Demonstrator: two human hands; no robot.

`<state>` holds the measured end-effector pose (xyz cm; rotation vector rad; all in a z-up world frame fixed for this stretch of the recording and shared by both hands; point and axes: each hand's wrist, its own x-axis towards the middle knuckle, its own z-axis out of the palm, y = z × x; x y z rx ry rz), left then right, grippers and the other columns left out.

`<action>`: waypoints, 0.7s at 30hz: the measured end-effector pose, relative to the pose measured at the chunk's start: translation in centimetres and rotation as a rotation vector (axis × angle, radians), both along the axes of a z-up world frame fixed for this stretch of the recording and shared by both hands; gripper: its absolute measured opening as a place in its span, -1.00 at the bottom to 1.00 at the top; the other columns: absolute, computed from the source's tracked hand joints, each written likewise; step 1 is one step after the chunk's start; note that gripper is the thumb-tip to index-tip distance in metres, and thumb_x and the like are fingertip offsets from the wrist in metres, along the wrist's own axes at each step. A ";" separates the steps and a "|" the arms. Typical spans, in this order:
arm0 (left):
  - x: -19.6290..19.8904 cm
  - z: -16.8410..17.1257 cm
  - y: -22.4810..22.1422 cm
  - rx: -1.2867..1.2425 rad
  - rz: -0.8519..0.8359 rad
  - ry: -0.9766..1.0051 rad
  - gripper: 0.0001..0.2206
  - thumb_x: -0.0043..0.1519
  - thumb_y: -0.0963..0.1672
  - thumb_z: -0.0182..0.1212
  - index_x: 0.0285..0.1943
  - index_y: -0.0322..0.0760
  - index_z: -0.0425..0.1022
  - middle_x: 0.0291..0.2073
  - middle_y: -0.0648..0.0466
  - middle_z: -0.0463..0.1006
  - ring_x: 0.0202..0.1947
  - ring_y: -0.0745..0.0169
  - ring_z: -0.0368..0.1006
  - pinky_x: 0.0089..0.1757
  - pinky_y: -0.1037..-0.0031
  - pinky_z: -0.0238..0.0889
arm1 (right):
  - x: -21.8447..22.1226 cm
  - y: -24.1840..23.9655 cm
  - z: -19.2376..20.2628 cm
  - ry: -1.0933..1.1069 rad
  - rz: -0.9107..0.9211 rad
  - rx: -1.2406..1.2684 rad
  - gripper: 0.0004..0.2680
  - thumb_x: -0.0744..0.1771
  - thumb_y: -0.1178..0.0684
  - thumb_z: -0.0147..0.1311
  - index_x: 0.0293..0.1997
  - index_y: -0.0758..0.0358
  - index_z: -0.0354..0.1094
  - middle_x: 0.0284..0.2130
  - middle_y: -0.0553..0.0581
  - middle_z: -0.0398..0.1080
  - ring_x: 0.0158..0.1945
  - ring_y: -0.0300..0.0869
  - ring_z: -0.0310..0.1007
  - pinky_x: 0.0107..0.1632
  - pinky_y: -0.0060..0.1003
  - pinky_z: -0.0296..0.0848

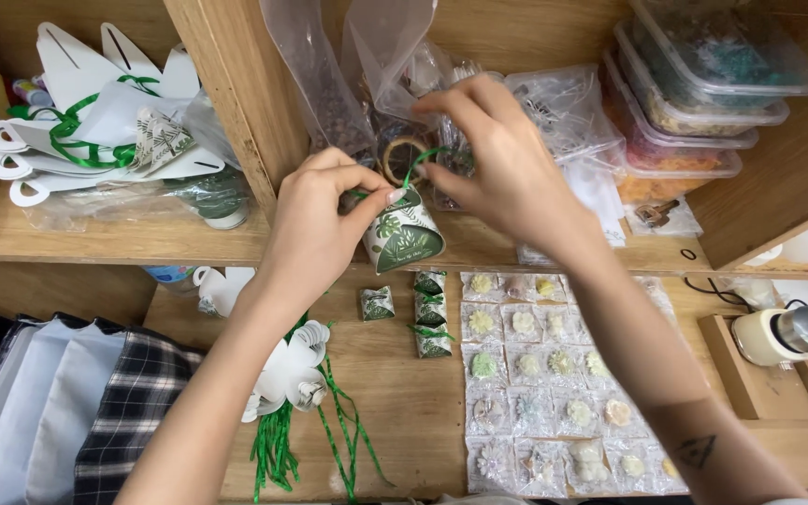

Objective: Packaging small items into green gift boxes and tying them with green ribbons.

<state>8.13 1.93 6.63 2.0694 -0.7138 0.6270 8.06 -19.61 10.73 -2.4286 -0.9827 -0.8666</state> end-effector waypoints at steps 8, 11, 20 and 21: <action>0.2 -0.8 -0.3 -0.029 0.024 0.042 -0.88 0.21 -0.15 0.39 -0.23 -0.35 0.64 -0.34 0.00 0.50 -0.33 0.13 0.45 -0.28 0.34 0.28 | -1.8 -0.7 -6.1 0.451 0.428 0.857 -0.82 0.49 -0.02 -0.02 0.04 0.30 0.16 -0.14 0.05 0.24 -0.08 -0.30 0.29 0.30 -0.07 0.54; 0.2 -0.9 -0.4 -0.012 0.057 0.063 -0.89 0.21 -0.15 0.39 -0.25 -0.35 0.65 -0.36 -0.02 0.48 -0.34 0.11 0.44 -0.30 0.33 0.26 | -2.2 -0.7 -6.7 0.518 0.512 0.870 -0.73 0.52 -0.19 -0.22 0.03 0.26 0.10 -0.13 0.07 0.20 -0.08 -0.26 0.30 0.35 0.04 0.53; 0.2 -1.4 -0.3 -0.048 0.036 -0.024 -0.90 0.20 -0.17 0.39 -0.21 -0.35 0.65 -0.32 0.00 0.50 -0.30 0.12 0.47 -0.26 0.34 0.28 | -2.7 0.2 -6.6 0.428 0.542 0.648 -0.53 0.48 -0.43 -0.39 0.04 0.31 0.08 -0.05 0.13 0.13 0.03 -0.18 0.32 0.41 0.02 0.44; 0.2 -1.3 -0.3 -0.044 0.045 -0.003 -0.90 0.20 -0.17 0.40 -0.21 -0.34 0.65 -0.33 0.00 0.50 -0.31 0.12 0.47 -0.27 0.33 0.28 | -2.7 0.3 -6.4 0.393 0.497 0.581 -0.52 0.48 -0.43 -0.41 0.03 0.32 0.11 -0.07 0.13 0.14 0.00 -0.18 0.30 0.37 -0.04 0.42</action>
